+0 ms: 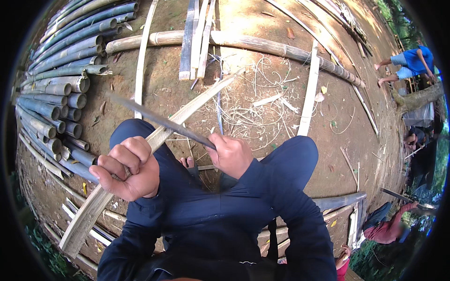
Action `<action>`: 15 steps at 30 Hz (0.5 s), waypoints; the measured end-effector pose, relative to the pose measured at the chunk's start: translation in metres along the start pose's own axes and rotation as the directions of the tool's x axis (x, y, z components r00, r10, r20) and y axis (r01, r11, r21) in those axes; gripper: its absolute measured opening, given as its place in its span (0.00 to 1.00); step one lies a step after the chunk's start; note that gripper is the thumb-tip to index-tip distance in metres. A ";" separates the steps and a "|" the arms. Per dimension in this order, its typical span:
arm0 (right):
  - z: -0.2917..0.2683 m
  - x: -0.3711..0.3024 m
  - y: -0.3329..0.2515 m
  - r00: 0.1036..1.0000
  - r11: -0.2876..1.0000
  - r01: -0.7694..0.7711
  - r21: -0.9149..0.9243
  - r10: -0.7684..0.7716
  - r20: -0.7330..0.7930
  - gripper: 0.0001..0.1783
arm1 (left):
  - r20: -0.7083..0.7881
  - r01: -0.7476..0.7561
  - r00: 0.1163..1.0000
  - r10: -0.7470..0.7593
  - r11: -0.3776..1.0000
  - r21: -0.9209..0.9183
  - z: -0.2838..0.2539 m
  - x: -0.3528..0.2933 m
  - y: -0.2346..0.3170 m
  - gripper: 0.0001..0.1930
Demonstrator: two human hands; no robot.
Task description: The person strips layers from a length of bamboo using a knife while sitting on the ground, periodically flipping the bamboo over to work on the other side.
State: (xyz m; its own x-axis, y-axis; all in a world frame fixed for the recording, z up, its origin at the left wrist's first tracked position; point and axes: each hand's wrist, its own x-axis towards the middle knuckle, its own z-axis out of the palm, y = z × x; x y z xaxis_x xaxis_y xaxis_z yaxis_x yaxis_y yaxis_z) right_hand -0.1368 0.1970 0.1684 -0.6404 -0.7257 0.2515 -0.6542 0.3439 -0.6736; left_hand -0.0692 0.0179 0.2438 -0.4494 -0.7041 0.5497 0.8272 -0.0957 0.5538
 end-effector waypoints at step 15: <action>0.002 0.012 0.149 0.839 0.798 -0.500 -0.337 0.542 0.037 0.23 | -0.075 0.070 0.995 -0.070 0.998 -0.001 0.002 0.010 -0.003 0.25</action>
State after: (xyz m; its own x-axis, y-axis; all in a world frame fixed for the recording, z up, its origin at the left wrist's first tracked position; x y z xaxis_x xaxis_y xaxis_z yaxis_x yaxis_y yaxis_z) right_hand -0.2411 0.2379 0.0696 -0.8774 -0.4447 -0.1801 -0.3367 0.8381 -0.4293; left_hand -0.0770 0.0126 0.2495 -0.4794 -0.7467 0.4612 0.7940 -0.1453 0.5903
